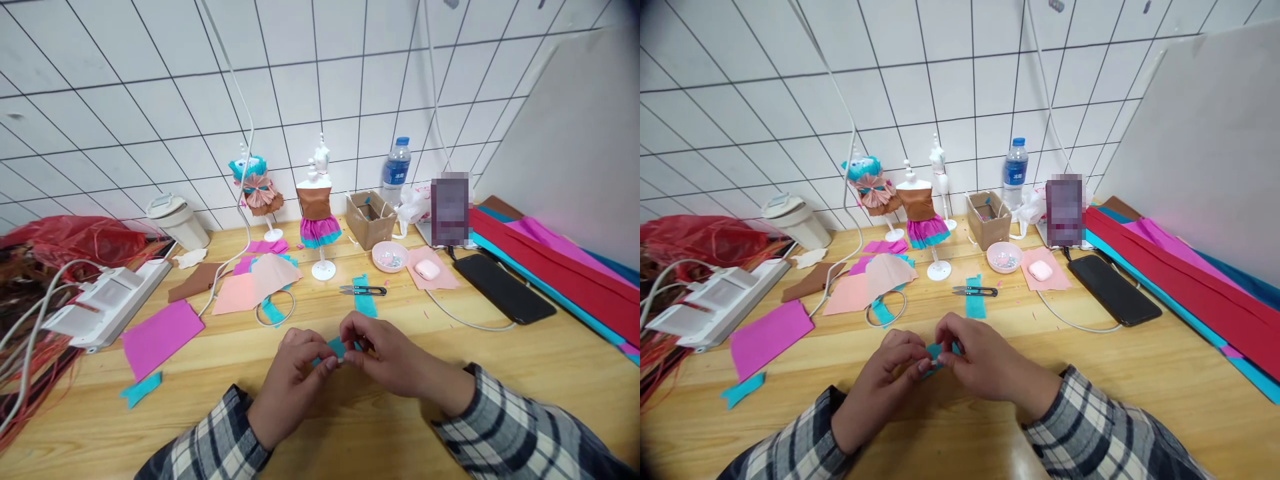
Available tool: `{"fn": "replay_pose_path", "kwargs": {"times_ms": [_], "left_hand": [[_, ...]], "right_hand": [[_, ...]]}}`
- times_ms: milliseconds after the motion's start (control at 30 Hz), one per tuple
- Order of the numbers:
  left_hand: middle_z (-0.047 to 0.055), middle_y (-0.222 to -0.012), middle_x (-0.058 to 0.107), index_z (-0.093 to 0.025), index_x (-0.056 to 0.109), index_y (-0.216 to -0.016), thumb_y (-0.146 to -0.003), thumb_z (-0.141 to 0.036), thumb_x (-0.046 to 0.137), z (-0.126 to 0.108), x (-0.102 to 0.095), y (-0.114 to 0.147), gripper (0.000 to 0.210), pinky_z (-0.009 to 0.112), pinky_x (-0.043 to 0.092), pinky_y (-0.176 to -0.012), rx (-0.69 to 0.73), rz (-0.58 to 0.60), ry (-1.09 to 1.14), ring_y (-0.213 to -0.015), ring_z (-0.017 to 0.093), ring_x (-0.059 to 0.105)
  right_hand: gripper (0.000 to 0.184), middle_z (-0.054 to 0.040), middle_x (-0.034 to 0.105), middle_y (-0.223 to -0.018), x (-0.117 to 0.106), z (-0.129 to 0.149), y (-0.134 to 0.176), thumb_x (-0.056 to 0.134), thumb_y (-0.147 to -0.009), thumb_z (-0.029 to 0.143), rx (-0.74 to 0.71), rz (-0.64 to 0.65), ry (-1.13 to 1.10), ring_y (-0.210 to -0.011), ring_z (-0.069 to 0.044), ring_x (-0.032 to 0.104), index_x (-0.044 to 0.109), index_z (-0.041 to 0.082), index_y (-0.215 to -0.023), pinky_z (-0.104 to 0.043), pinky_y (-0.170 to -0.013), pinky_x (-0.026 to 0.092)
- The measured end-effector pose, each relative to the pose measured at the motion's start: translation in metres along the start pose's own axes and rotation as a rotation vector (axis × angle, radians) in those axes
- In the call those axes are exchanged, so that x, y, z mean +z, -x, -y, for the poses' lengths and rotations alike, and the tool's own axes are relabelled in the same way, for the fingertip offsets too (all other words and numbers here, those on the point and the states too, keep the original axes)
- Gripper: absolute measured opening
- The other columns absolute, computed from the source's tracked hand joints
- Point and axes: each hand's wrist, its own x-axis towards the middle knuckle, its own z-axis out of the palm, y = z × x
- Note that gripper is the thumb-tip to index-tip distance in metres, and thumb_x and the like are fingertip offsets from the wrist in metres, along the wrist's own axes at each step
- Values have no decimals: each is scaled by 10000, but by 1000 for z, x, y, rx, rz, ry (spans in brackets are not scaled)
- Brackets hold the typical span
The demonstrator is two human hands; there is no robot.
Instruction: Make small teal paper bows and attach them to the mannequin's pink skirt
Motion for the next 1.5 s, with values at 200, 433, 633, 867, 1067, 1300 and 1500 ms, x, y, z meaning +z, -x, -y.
{"fn": "replay_pose_path", "kwargs": {"times_ms": [200, 433, 633, 867, 1067, 1300, 1500], "left_hand": [[68, -930, 608, -212, 747, -813, -872, -373, 544, 6, 5, -8, 266, 379, 402, -894, -113, -172, 240, -954, 229, 553], [73, -1271, 532, -256, 729, -1052, -913, -350, 484, 1, 17, -1, 297, 418, 327, -1070, -55, -180, 534, -1258, 263, 422], [50, -1315, 499, -323, 683, -1133, -915, -335, 498, 1, 16, 4, 286, 443, 318, -1075, 10, -129, 410, -1251, 256, 432], [55, -1112, 598, -328, 716, -1059, -899, -297, 543, 0, 17, 0, 238, 409, 400, -954, 15, -191, 78, -1085, 231, 513], [61, -1097, 610, -296, 705, -1082, -915, -283, 513, 0, 14, 0, 254, 390, 419, -933, 36, -198, 52, -1062, 225, 522], [54, -1142, 610, -324, 648, -1171, -908, -203, 505, -6, 14, 3, 323, 407, 381, -944, 160, -198, -141, -1089, 237, 489], [47, -977, 651, -282, 718, -983, -866, -244, 594, -5, 13, 2, 174, 370, 410, -840, 168, -287, -177, -951, 223, 538]], "right_hand": [[168, -29, 631, -949, 7, 1, 4, 596, -866, 224, -214, -390, 329, -891, -186, 554, 587, 234, -1033, -324, -781, 441], [173, -9, 694, -948, 16, 9, 9, 525, -924, 203, -308, -373, 513, -823, -174, 591, 621, 237, -1064, -313, -745, 441], [132, -5, 701, -888, 16, 7, 9, 576, -884, 194, -240, -444, 306, -808, -146, 616, 671, 235, -967, -260, -722, 460], [73, 16, 637, -671, 23, 10, 0, 635, -779, 162, 101, -434, -45, -517, -87, 504, 687, 206, -753, -201, -474, 395], [149, -17, 700, -839, 18, 6, 5, 593, -866, 240, -132, -355, 114, -690, -117, 607, 705, 228, -964, -225, -620, 474], [137, -26, 704, -838, 17, 5, 7, 560, -868, 193, -177, -391, 211, -734, -131, 635, 689, 208, -913, -241, -667, 493], [80, 3, 667, -680, 25, 10, 2, 631, -785, 201, 88, -391, -104, -538, -94, 548, 703, 201, -748, -203, -497, 431]]}}
